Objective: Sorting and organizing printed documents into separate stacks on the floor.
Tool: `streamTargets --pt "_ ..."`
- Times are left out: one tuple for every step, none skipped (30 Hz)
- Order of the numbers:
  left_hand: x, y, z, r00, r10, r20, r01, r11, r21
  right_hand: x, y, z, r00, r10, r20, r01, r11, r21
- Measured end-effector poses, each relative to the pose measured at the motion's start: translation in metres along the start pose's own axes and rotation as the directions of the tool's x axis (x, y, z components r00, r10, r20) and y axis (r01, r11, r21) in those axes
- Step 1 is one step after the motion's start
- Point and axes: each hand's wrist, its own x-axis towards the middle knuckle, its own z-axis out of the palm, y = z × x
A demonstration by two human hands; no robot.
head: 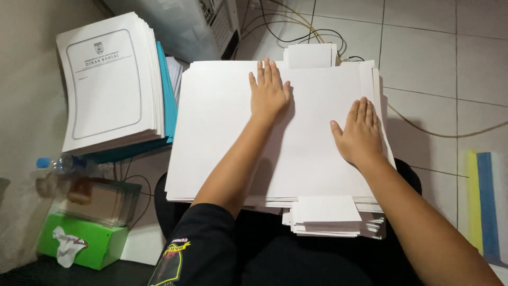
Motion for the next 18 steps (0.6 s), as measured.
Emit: streamTargets --pt "-0.018 0.002 -0.005 1.0 -0.018 -0.011 0.018 1.0 0.003 0.003 0.002 0.004 1.0 -0.021 -0.004 0.021 1.0 -0.003" --pt "-0.037 0.004 -0.009 1.0 0.019 -0.007 -0.019 0.999 -0.034 0.004 0.004 0.008 1.0 -0.013 -0.013 0.013 1.0 -0.001" --pt "-0.059 0.008 -0.013 0.999 0.05 -0.001 -0.05 0.996 -0.072 0.004 0.006 0.012 1.0 -0.008 -0.018 0.008 1.0 -0.001" --pt "-0.084 0.01 -0.02 1.0 0.027 -0.01 -0.027 0.997 -0.069 0.002 0.01 0.015 0.999 -0.033 -0.017 0.033 0.999 -0.005" --pt "-0.106 0.011 -0.028 0.995 0.087 0.044 -0.083 0.993 -0.089 0.004 0.011 0.016 0.999 -0.036 -0.035 0.035 0.999 -0.014" --pt "-0.128 0.013 -0.036 0.985 0.147 0.095 -0.136 0.984 -0.112 0.005 0.012 0.017 0.998 -0.038 -0.054 0.037 0.999 -0.021" --pt "-0.149 0.011 -0.039 0.989 0.126 0.073 -0.118 0.988 -0.105 0.009 0.018 0.028 0.995 -0.067 -0.067 0.065 0.998 -0.027" --pt "-0.17 0.009 -0.041 0.982 0.161 0.098 -0.145 0.977 -0.154 0.015 0.024 0.038 0.995 -0.064 -0.076 0.062 0.998 -0.031" --pt "-0.188 0.008 -0.043 0.972 0.202 0.123 -0.174 0.963 -0.208 0.023 0.031 0.045 0.995 -0.057 -0.084 0.054 0.998 -0.039" --pt "-0.194 0.002 -0.036 0.978 0.184 0.103 -0.16 0.965 -0.206 0.024 0.022 0.047 0.992 -0.081 -0.094 0.077 0.996 -0.049" --pt "-0.202 -0.005 -0.027 0.977 0.206 0.059 -0.184 0.948 -0.261 0.023 0.014 0.051 0.992 -0.102 -0.071 0.097 0.993 -0.066" --pt "-0.209 -0.012 -0.017 0.974 0.226 0.014 -0.21 0.926 -0.313 0.022 0.006 0.056 0.991 -0.121 -0.048 0.117 0.99 -0.084" --pt "-0.2 -0.029 -0.003 0.976 0.218 0.019 -0.2 0.926 -0.321 0.003 -0.027 0.047 0.992 -0.124 -0.037 0.121 0.989 -0.09" --pt "-0.191 -0.047 0.012 0.992 0.117 -0.037 -0.12 0.857 -0.501 -0.016 -0.061 0.038 0.978 -0.208 0.009 0.208 0.976 -0.073" --pt "-0.175 -0.068 0.025 0.996 0.006 -0.088 -0.063 0.751 -0.658 -0.027 -0.097 0.027 0.955 -0.295 0.038 0.297 0.954 -0.05" --pt "-0.169 -0.091 0.004 0.995 0.0 -0.096 -0.063 0.751 -0.657 -0.025 -0.112 0.041 0.952 -0.304 0.034 0.305 0.951 -0.055" --pt "-0.162 -0.114 -0.02 0.974 -0.016 -0.225 -0.123 0.799 -0.589 -0.021 -0.128 0.053 0.888 -0.456 0.054 0.459 0.881 -0.112" --pt "-0.154 -0.137 -0.043 0.936 -0.023 -0.351 -0.17 0.843 -0.51 -0.015 -0.144 0.065 0.8 -0.594 0.082 0.599 0.783 -0.166"
